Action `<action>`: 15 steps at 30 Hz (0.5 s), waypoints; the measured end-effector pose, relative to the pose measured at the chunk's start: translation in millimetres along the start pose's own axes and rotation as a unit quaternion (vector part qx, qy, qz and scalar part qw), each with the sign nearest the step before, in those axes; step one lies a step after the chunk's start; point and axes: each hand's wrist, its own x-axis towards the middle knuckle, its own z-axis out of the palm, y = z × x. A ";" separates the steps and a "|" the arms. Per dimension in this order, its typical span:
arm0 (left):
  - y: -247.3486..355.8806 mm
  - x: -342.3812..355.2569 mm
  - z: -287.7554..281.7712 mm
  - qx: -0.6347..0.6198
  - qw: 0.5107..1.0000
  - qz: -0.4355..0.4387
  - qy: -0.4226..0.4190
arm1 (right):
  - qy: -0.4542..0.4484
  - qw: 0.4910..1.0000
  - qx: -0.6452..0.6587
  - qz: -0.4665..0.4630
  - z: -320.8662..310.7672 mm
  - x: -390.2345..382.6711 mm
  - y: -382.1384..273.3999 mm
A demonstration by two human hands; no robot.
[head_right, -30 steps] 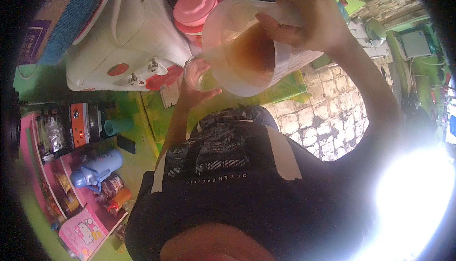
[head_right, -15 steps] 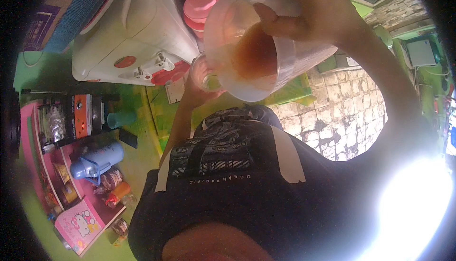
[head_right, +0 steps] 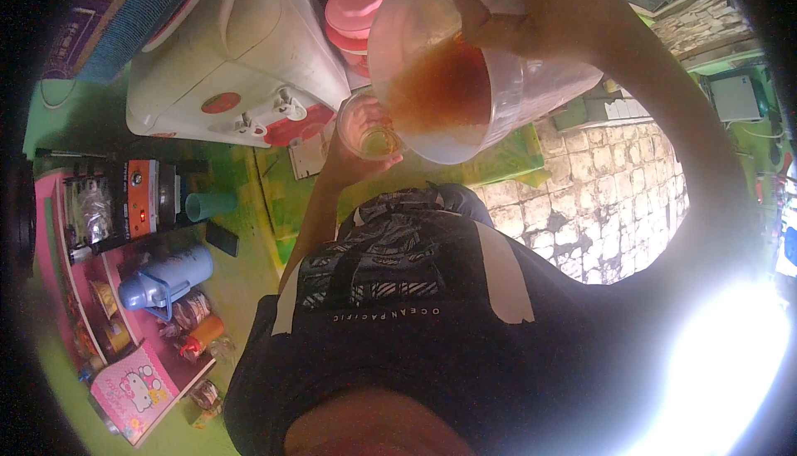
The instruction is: The person pours a dark liquid from a large plastic pitcher into several small plastic cups placed on a green countertop. The person repeatedly picks up the pitcher, pours into a cup, and sets the cup down, repeating this sequence multiple times.
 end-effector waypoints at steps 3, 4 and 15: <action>-1.2 -0.6 1.7 -0.056 0.998 -0.012 0.006 | 0.016 0.999 -0.036 -0.017 -3.8 6.5 -1.8; -1.5 -0.6 2.6 -0.104 0.994 -0.017 0.007 | 0.027 0.998 -0.055 -0.026 -5.2 9.3 -2.8; 8.5 1.0 -0.4 -0.125 0.991 -0.048 0.006 | 0.003 0.999 -0.037 -0.033 -25.2 18.7 -8.7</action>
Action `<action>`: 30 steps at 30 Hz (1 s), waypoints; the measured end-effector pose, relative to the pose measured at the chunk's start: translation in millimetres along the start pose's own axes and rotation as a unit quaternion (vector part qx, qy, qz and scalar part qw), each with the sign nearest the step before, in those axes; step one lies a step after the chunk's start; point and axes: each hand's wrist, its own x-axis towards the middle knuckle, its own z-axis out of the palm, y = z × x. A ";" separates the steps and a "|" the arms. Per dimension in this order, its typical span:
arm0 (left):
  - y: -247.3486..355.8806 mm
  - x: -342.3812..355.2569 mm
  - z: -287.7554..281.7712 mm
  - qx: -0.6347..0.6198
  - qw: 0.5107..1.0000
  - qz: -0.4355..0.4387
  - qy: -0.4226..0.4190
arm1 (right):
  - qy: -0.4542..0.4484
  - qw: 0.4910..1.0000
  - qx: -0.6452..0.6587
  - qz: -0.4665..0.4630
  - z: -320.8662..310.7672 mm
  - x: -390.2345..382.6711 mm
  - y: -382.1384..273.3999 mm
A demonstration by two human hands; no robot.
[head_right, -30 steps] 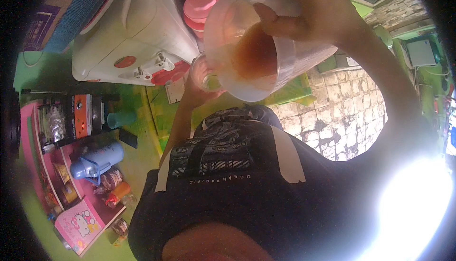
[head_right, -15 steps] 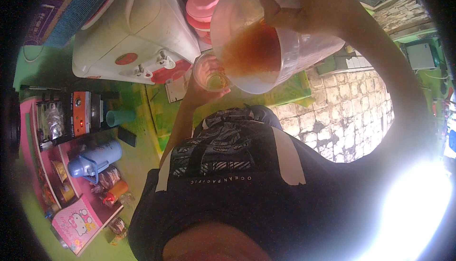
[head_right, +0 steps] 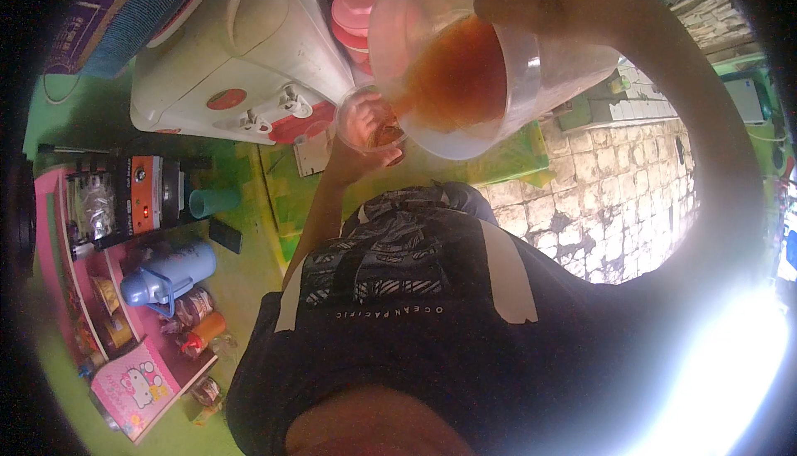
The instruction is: The person pours a dark liquid from a large plastic pitcher into several small plastic cups placed on a green countertop. The person repeatedly picks up the pitcher, pours into a cup, and sets the cup down, repeating this sequence multiple times.
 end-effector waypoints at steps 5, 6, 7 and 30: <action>-4.1 -1.6 2.1 -0.040 0.999 -0.018 0.017 | 0.020 1.000 0.012 -0.008 2.5 0.0 5.4; -5.8 -1.1 1.2 -0.002 1.000 0.000 0.012 | 0.017 1.000 0.010 -0.006 1.9 -0.1 5.2; -7.3 -0.3 0.0 0.023 1.000 0.017 0.008 | 0.015 1.000 0.007 -0.005 0.9 0.3 5.1; -8.5 -6.1 1.7 -0.028 0.999 0.011 -0.012 | -0.007 1.000 0.026 0.001 -7.9 5.8 0.2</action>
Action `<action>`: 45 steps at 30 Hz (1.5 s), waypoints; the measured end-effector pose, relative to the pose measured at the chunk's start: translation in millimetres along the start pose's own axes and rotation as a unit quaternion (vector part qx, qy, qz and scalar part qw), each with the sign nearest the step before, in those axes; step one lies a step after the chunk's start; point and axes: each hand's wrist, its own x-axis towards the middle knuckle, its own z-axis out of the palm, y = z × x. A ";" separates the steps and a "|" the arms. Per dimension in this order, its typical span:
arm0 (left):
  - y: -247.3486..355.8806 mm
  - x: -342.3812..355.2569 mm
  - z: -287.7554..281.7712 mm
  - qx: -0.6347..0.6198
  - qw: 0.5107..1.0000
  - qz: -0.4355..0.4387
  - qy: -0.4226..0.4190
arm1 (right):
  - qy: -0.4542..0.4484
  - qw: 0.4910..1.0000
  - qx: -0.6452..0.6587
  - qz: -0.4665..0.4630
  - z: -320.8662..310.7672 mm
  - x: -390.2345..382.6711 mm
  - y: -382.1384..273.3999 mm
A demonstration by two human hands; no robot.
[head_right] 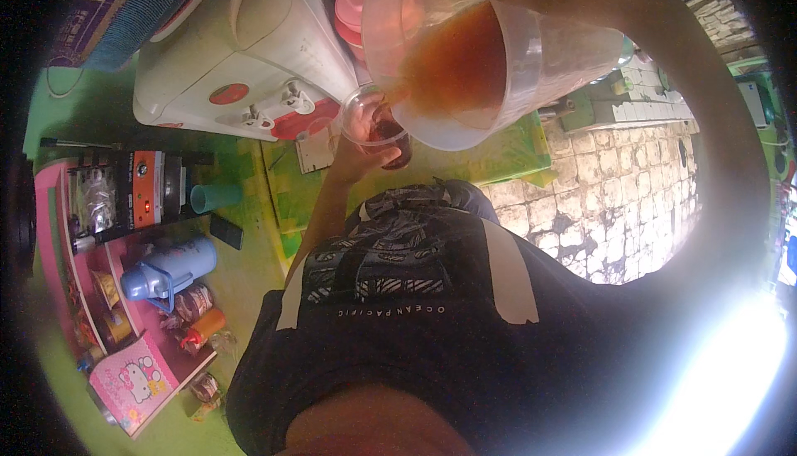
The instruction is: The person pours a dark liquid from a large plastic pitcher into several small plastic cups placed on a green countertop. The person repeatedly picks up the pitcher, pours into a cup, and sets the cup down, repeating this sequence multiple times.
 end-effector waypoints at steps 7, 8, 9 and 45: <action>2.4 -3.5 0.8 -0.020 1.000 0.021 0.011 | 0.003 1.000 0.014 -0.001 -0.2 0.8 0.8; 2.8 -4.3 1.0 -0.037 0.999 0.016 0.012 | 0.006 1.000 0.013 -0.010 0.4 1.0 1.2; 3.1 -5.4 1.3 -0.047 0.999 0.003 0.012 | 0.009 1.000 0.011 -0.018 0.7 1.3 1.7; 0.1 -7.9 -2.9 -0.195 0.966 -0.085 -0.147 | -0.003 1.000 0.007 -0.021 2.1 1.2 -7.1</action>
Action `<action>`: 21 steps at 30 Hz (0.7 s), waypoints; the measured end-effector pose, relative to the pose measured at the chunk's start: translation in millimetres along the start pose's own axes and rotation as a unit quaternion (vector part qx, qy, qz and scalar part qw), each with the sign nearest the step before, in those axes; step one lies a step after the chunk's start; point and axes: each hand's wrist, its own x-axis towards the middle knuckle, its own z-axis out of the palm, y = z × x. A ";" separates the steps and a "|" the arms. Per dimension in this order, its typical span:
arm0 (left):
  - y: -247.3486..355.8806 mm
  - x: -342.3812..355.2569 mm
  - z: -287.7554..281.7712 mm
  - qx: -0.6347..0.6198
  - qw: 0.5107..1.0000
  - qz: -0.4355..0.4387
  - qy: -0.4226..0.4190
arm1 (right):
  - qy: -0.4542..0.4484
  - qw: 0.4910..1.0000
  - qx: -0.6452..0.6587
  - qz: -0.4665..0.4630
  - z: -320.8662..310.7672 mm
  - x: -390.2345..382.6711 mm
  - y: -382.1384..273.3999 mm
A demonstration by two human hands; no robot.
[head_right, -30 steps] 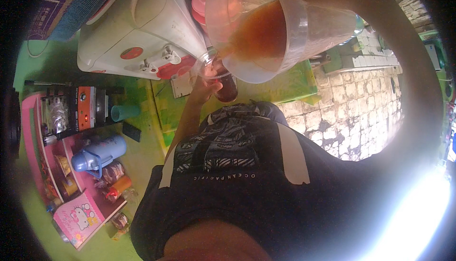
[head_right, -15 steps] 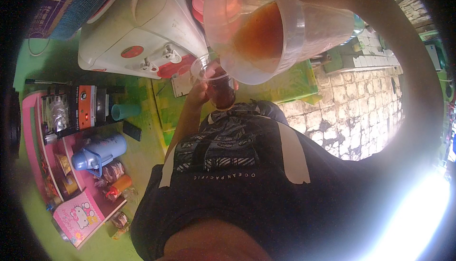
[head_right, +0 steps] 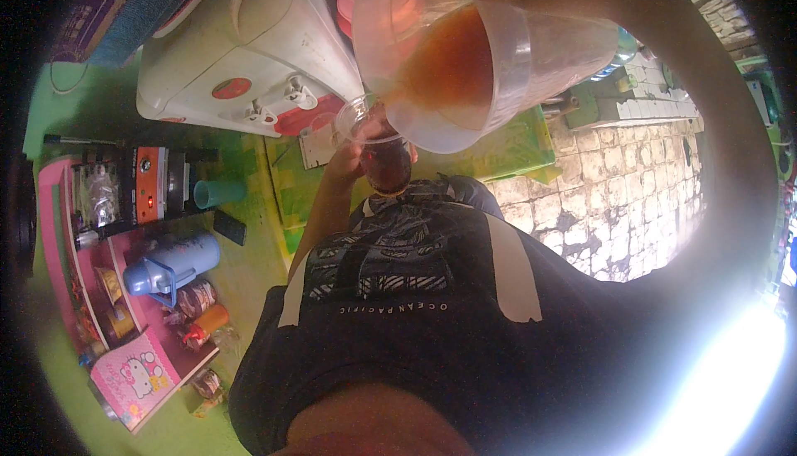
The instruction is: The person pours a dark liquid from a large plastic pitcher into several small plastic cups placed on a green countertop. The person repeatedly picks up the pitcher, pours into a cup, and sets the cup down, repeating this sequence multiple times.
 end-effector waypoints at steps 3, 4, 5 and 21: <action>1.6 1.1 0.0 -0.001 1.000 -0.005 0.002 | -0.005 1.000 0.000 0.007 -0.4 0.7 -1.5; 1.2 1.8 0.8 0.000 1.000 0.000 0.008 | -0.006 1.000 0.001 0.010 -0.5 1.2 -2.1; 1.3 2.4 1.4 -0.003 1.000 0.003 0.012 | -0.006 1.000 0.002 0.007 -0.6 2.1 -2.5; -13.2 -6.1 -9.3 -0.061 0.995 0.012 0.079 | -0.013 1.000 0.017 -0.003 -0.4 10.5 -8.4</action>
